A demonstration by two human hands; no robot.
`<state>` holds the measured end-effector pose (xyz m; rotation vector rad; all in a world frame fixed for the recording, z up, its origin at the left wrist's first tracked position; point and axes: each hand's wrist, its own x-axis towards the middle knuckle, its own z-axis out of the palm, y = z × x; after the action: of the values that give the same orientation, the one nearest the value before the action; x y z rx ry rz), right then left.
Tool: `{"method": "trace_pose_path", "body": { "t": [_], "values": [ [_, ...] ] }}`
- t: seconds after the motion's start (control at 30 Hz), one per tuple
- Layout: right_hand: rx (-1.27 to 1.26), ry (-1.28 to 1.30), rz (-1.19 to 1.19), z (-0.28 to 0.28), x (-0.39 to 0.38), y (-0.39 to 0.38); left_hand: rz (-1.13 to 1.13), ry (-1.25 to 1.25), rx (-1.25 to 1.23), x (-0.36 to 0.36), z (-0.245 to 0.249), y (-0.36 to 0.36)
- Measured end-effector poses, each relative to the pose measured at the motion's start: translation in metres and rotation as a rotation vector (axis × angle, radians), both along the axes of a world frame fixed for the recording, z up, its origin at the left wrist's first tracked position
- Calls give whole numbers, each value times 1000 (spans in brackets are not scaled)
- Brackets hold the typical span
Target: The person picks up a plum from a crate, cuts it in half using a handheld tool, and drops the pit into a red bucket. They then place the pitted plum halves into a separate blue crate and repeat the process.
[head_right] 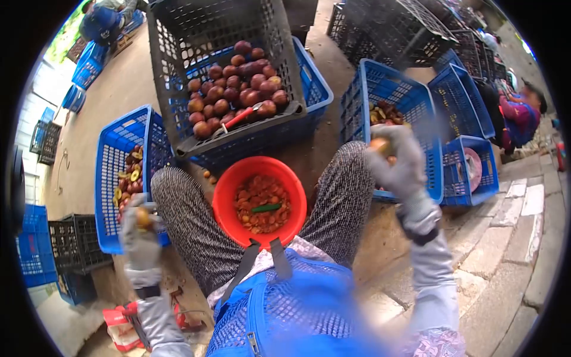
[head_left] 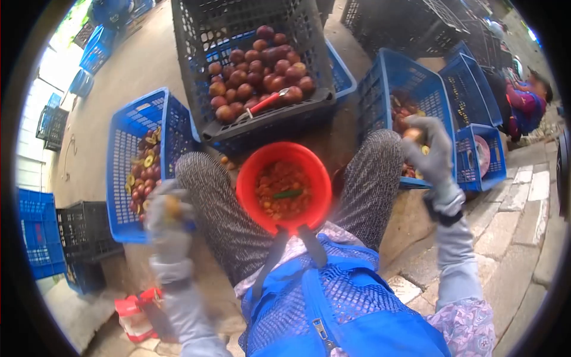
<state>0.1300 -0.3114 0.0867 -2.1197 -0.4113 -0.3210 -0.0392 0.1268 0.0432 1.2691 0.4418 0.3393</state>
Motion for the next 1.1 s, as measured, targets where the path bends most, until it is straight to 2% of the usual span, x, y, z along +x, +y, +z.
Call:
{"method": "trace_pose_path", "body": {
  "t": [0.03,0.07,0.1,0.13,0.17,0.2,0.23,0.27,0.3,0.33,0.4,0.53,0.6,0.63,0.67,0.77,0.87,0.9,0.93,0.97,1.0,1.03,1.1],
  "values": [
    [-420,-118,-70,5,17,-36,-14,30,325,-3,-3,54],
    [-836,-231,-134,10,33,-58,215,3,360,3,13,53],
    [-803,-294,-119,13,45,-54,289,159,767,-7,-18,124],
    [-771,-354,-106,18,56,-48,428,111,885,-5,-20,140],
    [-741,-412,-93,21,64,-42,440,181,1047,4,-8,131],
    [-563,-254,-27,24,72,-20,448,255,1207,19,10,112],
    [-381,-100,41,23,85,14,347,159,848,43,22,82],
    [-397,-226,190,12,103,45,253,65,491,71,29,53],
    [-483,-145,265,7,114,80,95,91,544,94,28,40],
    [-557,-224,420,-12,131,116,-63,120,593,115,24,31],
    [-893,-79,593,-38,148,190,-279,125,752,162,8,10],
    [-1278,-83,797,-119,177,282,-497,342,1484,236,-49,-2],
    [-1304,-50,912,-170,198,295,-619,606,1585,258,-55,-16],
    [-1191,-62,930,-174,202,289,-677,737,1646,271,-70,-15],
    [-1278,-91,899,-176,203,286,-724,809,1673,278,-81,-13],
    [-1250,-4,843,-143,204,282,-849,991,1691,297,-100,-10],
    [-1206,-18,823,-90,210,251,-801,929,1697,296,-108,-9],
    [-1177,-45,747,-77,210,236,-783,924,1691,294,-99,-16],
    [-1178,88,644,-45,204,221,-763,879,1699,293,-101,-17],
    [-1151,130,645,-32,208,201,-741,835,1709,291,-105,-15],
    [-1071,70,609,-30,210,181,-716,792,1720,290,-108,-12],
    [-975,128,534,-24,208,164,-724,738,1742,289,-108,-10],
    [-710,390,488,-12,195,129,-751,835,1715,288,-103,-13]
  ]
}}
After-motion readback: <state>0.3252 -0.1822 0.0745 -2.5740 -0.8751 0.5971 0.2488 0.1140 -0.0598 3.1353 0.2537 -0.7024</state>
